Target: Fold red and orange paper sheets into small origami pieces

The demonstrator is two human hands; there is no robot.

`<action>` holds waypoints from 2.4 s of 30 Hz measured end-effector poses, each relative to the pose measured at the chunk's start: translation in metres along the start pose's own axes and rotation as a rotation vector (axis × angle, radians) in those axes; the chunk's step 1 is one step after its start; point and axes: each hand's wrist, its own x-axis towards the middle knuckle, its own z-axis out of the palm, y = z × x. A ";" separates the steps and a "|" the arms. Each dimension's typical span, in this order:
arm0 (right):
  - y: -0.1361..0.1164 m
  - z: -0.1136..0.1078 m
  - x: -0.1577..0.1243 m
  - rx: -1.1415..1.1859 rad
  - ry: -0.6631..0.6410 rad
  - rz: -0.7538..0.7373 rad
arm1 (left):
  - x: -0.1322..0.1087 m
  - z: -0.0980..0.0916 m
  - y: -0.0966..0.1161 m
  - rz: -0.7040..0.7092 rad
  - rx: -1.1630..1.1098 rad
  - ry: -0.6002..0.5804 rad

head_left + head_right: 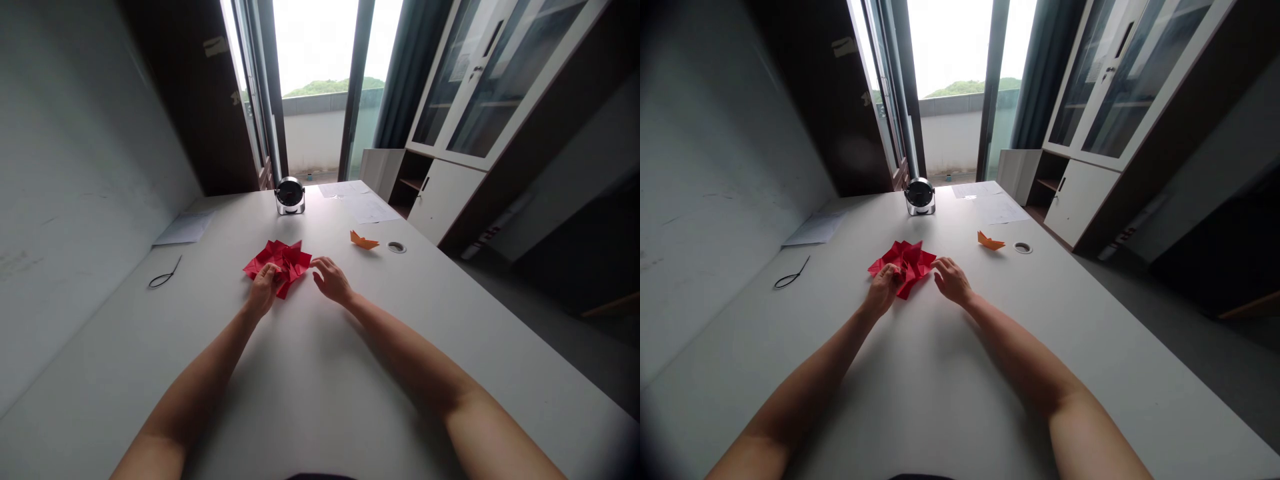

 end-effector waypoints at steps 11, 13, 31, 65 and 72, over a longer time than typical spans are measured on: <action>-0.036 0.010 0.004 0.472 -0.019 0.247 | -0.003 -0.004 -0.010 0.237 0.614 -0.013; -0.036 0.018 0.002 0.538 -0.072 0.333 | -0.005 -0.003 -0.011 0.253 0.686 -0.059; -0.036 0.020 -0.002 0.502 -0.085 0.327 | -0.011 0.006 -0.008 0.131 0.607 -0.150; -0.025 0.025 0.005 0.905 0.142 0.652 | 0.000 -0.004 -0.020 -0.126 -0.139 0.115; -0.017 0.021 0.005 0.970 0.168 0.759 | 0.000 -0.004 -0.016 -0.093 -0.108 0.115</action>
